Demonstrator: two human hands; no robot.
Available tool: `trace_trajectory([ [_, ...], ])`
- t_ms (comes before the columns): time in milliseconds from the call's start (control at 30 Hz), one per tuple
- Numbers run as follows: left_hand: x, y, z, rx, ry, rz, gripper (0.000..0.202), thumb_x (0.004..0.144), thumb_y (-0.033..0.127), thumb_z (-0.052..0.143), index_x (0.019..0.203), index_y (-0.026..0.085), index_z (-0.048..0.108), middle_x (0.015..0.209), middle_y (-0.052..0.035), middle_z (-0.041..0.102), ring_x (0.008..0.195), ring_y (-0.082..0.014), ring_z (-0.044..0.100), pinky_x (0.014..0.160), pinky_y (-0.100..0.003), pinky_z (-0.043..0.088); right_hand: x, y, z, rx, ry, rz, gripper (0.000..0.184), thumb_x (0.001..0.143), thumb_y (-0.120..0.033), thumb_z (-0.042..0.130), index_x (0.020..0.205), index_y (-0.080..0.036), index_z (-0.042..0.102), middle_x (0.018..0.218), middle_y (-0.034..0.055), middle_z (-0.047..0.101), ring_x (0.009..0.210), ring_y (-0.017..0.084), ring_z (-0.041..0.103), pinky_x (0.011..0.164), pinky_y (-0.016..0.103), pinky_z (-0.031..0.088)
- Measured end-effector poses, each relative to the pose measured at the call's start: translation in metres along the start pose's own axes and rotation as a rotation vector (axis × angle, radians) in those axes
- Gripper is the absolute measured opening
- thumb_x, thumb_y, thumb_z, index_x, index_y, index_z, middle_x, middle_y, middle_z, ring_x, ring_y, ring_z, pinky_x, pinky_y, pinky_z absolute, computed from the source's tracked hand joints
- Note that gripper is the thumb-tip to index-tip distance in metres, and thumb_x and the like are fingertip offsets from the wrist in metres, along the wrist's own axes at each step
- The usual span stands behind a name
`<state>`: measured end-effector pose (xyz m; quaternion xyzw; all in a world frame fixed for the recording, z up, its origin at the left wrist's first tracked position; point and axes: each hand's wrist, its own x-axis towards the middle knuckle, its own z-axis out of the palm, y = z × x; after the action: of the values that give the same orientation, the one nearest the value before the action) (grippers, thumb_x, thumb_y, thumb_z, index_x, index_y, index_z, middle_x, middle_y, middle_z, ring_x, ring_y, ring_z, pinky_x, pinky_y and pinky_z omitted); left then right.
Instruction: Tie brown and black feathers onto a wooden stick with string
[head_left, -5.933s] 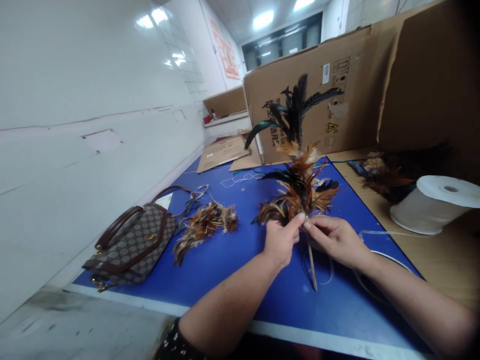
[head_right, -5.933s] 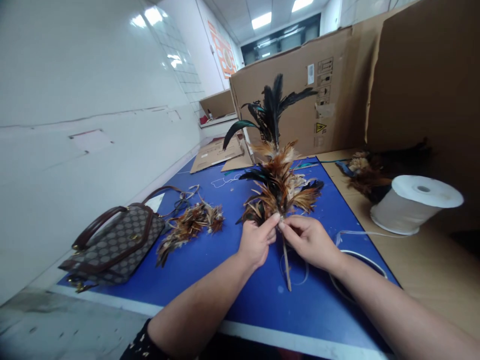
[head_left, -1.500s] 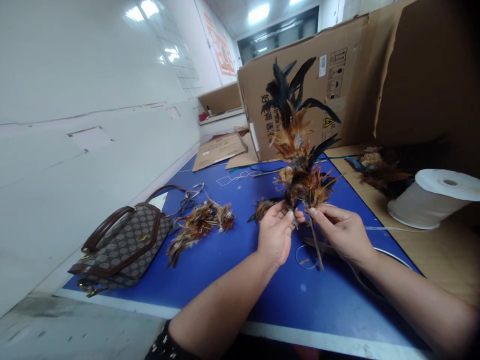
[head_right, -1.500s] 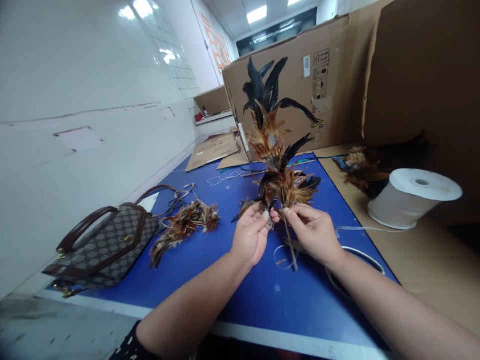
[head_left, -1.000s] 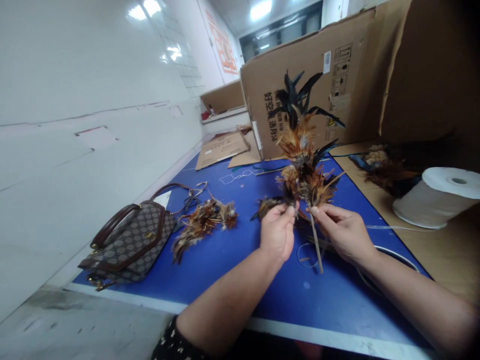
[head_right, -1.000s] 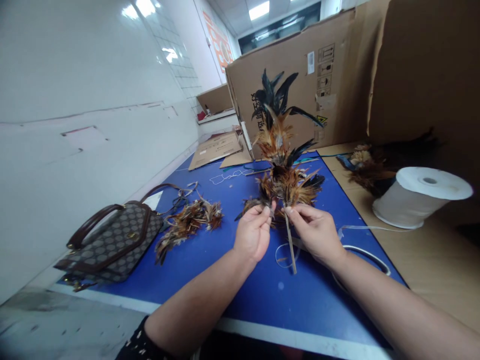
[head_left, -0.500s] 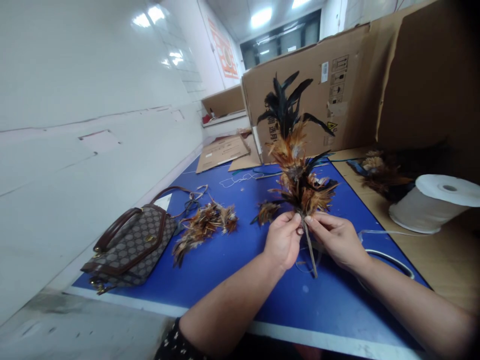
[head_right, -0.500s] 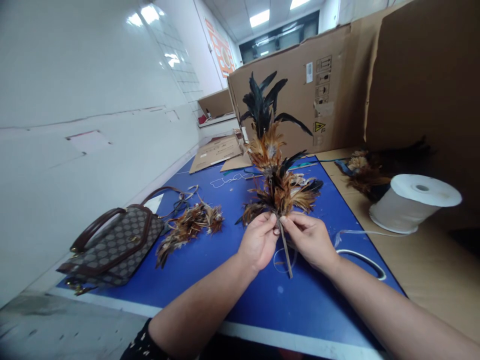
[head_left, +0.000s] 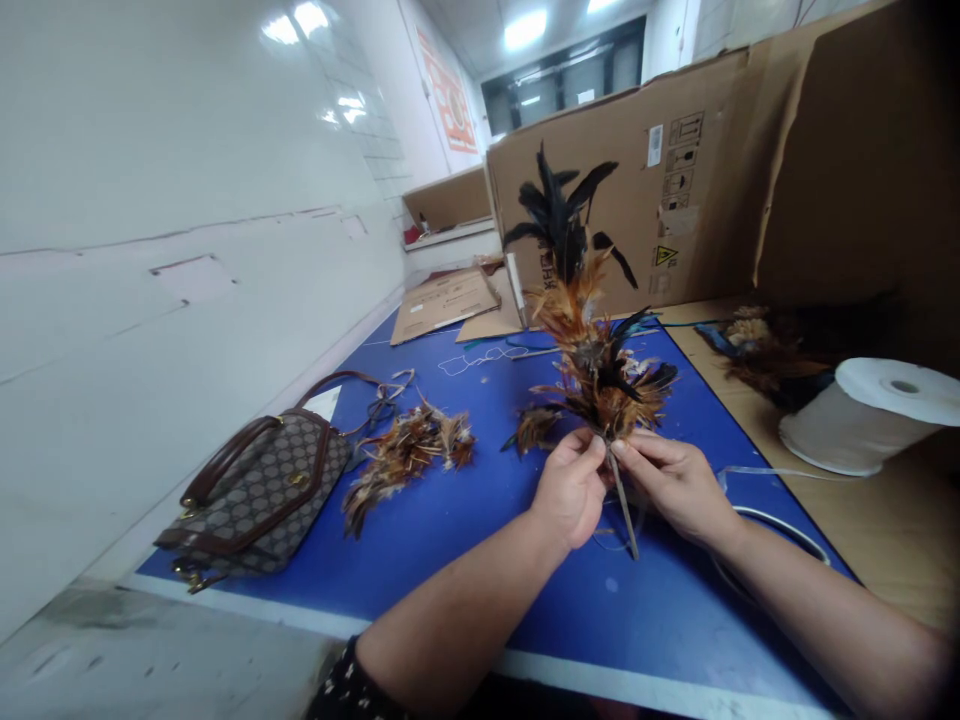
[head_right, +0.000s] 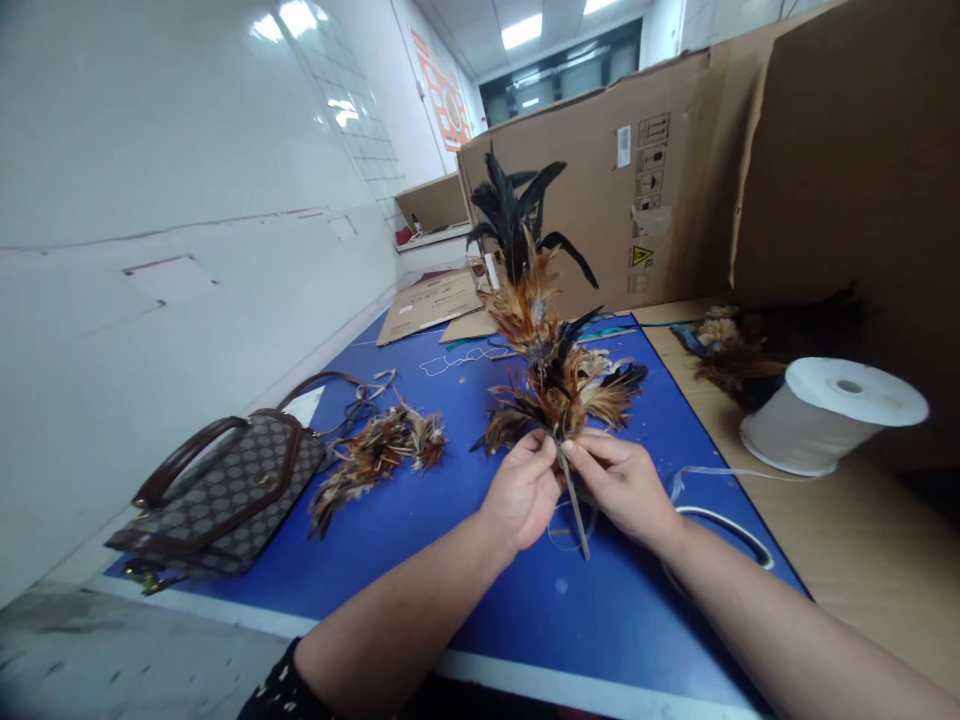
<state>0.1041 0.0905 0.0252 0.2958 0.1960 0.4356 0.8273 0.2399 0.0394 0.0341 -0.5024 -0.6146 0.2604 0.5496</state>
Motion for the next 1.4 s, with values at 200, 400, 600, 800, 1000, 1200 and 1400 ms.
trace_trajectory([
  [200,-0.003,0.0012,-0.0027,0.016,-0.045,-0.087,0.037,0.076,0.039,0.09,0.091,0.018,0.063,0.098,-0.0043,0.071,0.087,-0.0176,0.065,0.084,-0.035,0.051,0.0011,-0.0042,-0.0022,-0.031,-0.009,-0.078,0.035,0.1,-0.043,0.061,0.076,-0.019,0.071,0.071,0.0009,0.057,0.07,0.016,0.053,0.069,0.03,0.046],
  [400,-0.0039,0.0002,-0.0022,0.084,-0.033,-0.094,0.039,0.077,0.043,0.088,0.094,0.016,0.066,0.081,-0.0032,0.069,0.069,-0.0154,0.064,0.077,-0.035,0.054,-0.0015,-0.0049,-0.0014,-0.035,0.003,-0.093,0.037,0.102,-0.038,0.059,0.07,-0.02,0.067,0.067,0.0004,0.055,0.067,0.016,0.053,0.067,0.031,0.045],
  [600,-0.0074,-0.0017,0.0016,0.137,-0.049,-0.029,0.038,0.083,0.045,0.083,0.096,0.014,0.067,0.083,-0.0053,0.07,0.071,-0.0154,0.065,0.074,-0.033,0.053,-0.0014,-0.007,0.0006,-0.022,0.051,-0.11,0.041,0.102,-0.037,0.059,0.065,-0.02,0.064,0.063,0.0008,0.054,0.067,0.016,0.053,0.066,0.031,0.044],
  [800,-0.0079,-0.0036,0.0031,0.106,-0.094,-0.033,0.04,0.08,0.046,0.086,0.089,0.013,0.065,0.076,-0.0033,0.067,0.066,-0.0137,0.062,0.069,-0.03,0.05,-0.0041,-0.0038,-0.001,-0.007,0.055,-0.087,0.043,0.103,-0.037,0.058,0.063,-0.02,0.063,0.064,0.0013,0.055,0.067,0.016,0.053,0.066,0.03,0.045],
  [1000,-0.0046,-0.0033,0.0011,0.037,-0.103,-0.069,0.041,0.077,0.042,0.089,0.087,0.013,0.062,0.072,-0.0009,0.062,0.062,-0.0107,0.058,0.059,-0.025,0.042,-0.0032,-0.0002,-0.0022,0.037,0.041,-0.074,0.038,0.102,-0.037,0.059,0.07,-0.02,0.07,0.07,0.0034,0.062,0.072,0.017,0.057,0.068,0.03,0.048],
  [1200,-0.0044,0.0002,0.0014,0.05,-0.075,-0.047,0.045,0.071,0.042,0.093,0.082,0.015,0.058,0.067,0.0022,0.057,0.058,-0.0096,0.054,0.055,-0.024,0.033,-0.0006,-0.0011,-0.0054,-0.006,0.003,-0.116,0.034,0.103,-0.033,0.06,0.074,-0.021,0.074,0.073,0.0037,0.071,0.078,0.019,0.061,0.077,0.031,0.049],
  [1400,-0.008,-0.0029,0.0044,0.116,-0.032,0.081,0.041,0.074,0.041,0.09,0.078,0.015,0.059,0.068,0.0012,0.058,0.061,-0.0097,0.054,0.059,-0.025,0.035,0.0011,-0.0036,-0.0082,-0.036,0.002,-0.149,0.032,0.103,-0.029,0.06,0.075,-0.023,0.075,0.074,0.0028,0.071,0.078,0.018,0.062,0.08,0.031,0.048],
])
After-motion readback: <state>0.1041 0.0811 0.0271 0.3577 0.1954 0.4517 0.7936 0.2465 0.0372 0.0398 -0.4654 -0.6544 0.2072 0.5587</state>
